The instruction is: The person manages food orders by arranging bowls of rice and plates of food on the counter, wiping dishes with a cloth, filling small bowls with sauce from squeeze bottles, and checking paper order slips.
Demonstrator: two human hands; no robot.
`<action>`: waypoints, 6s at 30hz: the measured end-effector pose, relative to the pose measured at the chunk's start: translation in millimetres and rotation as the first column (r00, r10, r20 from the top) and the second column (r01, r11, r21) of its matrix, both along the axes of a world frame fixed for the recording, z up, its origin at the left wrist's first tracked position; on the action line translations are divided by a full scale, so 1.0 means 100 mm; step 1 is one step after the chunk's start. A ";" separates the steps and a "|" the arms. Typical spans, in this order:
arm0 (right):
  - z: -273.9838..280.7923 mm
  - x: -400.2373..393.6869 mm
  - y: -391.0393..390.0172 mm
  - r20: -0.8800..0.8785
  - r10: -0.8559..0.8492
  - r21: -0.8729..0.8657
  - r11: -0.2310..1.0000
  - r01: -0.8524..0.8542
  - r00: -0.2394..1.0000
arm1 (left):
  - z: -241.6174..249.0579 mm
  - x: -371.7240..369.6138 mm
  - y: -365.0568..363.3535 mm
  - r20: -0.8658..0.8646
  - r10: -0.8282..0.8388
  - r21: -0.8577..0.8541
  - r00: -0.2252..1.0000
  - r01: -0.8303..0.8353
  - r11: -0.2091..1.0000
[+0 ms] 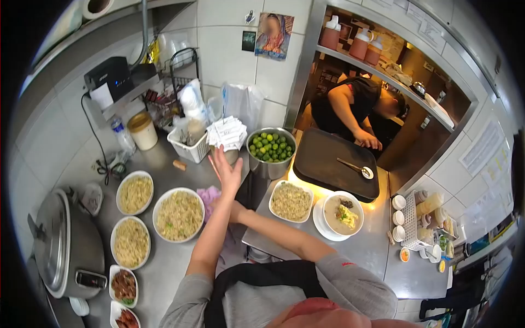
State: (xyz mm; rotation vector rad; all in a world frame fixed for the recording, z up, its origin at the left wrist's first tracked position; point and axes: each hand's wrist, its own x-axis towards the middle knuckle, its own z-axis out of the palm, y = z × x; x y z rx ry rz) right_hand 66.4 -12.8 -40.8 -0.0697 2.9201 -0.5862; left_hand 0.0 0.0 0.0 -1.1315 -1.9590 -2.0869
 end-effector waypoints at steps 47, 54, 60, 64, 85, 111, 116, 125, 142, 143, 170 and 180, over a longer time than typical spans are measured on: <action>-0.32 0.47 -0.92 0.328 -0.343 -0.924 -0.311 0.223 0.880 | -1.01 0.61 -2.95 0.904 -0.339 0.305 0.262 0.162 0.939; -0.90 2.07 -1.19 0.147 -0.729 -0.984 -0.039 0.174 0.668 | -0.84 1.15 -2.33 0.936 -0.327 0.052 0.130 0.869 0.492; -2.25 4.14 -2.04 0.239 -0.963 -0.348 -0.203 0.915 -0.123 | -1.02 1.48 -1.94 0.902 -0.431 -0.153 0.009 0.941 -0.301; -2.88 5.12 -3.27 0.473 -0.613 0.018 -0.711 0.703 -0.633 | -0.95 1.81 -1.79 0.779 -0.614 -0.429 0.122 0.819 -0.381; -4.66 7.16 -4.09 0.757 -0.491 -0.059 -0.709 0.703 -0.431 | -3.81 7.11 -1.32 0.779 -0.575 -0.625 0.252 0.387 -0.677; -5.73 8.65 -3.15 0.126 -0.765 -0.664 -0.538 0.519 -0.632 | -6.47 7.83 1.20 -0.369 -0.829 -0.881 0.421 0.127 0.456; -5.30 9.11 -2.78 -0.044 -0.747 -0.703 -0.448 0.552 -0.663 | -6.63 7.95 1.19 -0.363 -0.834 -0.878 0.415 0.148 0.455; -5.67 9.72 -3.62 -0.044 -0.575 -0.672 -0.588 0.450 -0.817 | -6.81 8.47 1.57 -0.369 -0.851 -0.873 0.373 0.176 0.455; -4.73 8.83 -1.44 -0.325 -0.714 -0.636 -0.321 0.702 -0.621 | -5.67 8.51 -0.50 0.048 -0.939 -0.649 0.342 0.725 0.231; -4.77 8.76 -1.63 -0.181 -0.692 -0.765 -0.347 0.542 -0.699 | -5.32 8.36 -0.84 0.054 -0.962 -0.577 0.267 0.795 0.188; -0.26 5.14 0.89 -0.084 -0.967 -0.458 -0.178 0.871 -0.242 | -1.10 3.29 -3.20 0.681 -0.408 -0.220 0.608 0.701 0.678; -0.31 4.79 1.01 -0.255 -0.763 -0.728 -0.253 0.638 -0.594 | -0.84 1.88 -2.75 0.537 -0.418 -0.160 0.733 0.575 0.802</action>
